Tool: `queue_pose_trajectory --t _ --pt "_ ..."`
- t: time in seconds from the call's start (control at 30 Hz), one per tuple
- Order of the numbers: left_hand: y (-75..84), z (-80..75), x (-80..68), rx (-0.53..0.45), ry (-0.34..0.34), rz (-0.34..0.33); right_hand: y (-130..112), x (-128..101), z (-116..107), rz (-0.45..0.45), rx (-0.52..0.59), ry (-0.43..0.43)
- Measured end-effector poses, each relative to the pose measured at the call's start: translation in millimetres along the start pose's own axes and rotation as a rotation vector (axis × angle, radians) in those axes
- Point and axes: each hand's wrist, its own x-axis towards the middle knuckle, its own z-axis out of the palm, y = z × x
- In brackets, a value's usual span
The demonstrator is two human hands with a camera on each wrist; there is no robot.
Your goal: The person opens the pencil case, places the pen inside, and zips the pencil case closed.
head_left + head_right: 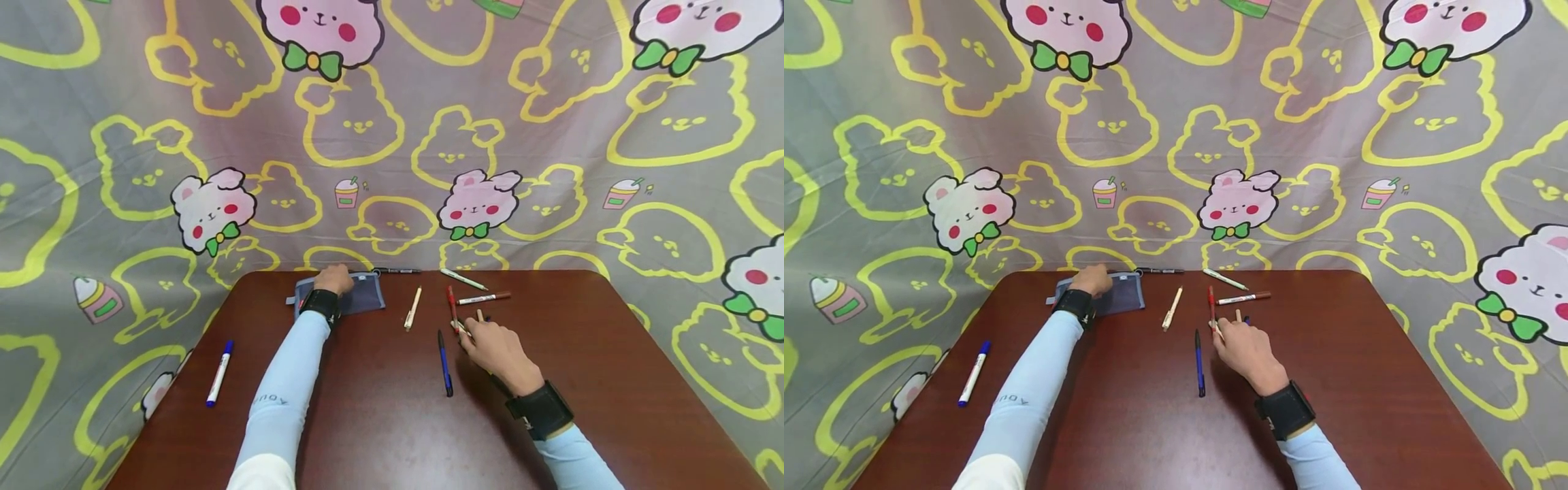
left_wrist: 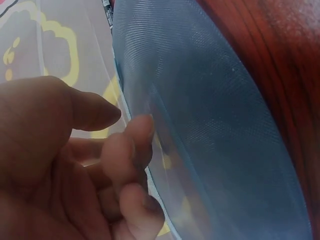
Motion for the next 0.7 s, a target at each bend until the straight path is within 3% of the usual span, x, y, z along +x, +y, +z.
queue_pose_trajectory --t 0.23,0.53,0.7 --pt "0.5 3.6 2.5 -0.018 -0.073 0.003 2 1 3 -0.027 0.001 0.01" --pt "-1.4 8.9 4.9 -0.031 -0.057 0.007 2 4 9 -0.031 -0.009 0.032" --pt "-0.6 9.0 5.7 -0.099 -0.055 0.021 1 7 14 -0.03 -0.003 0.02"
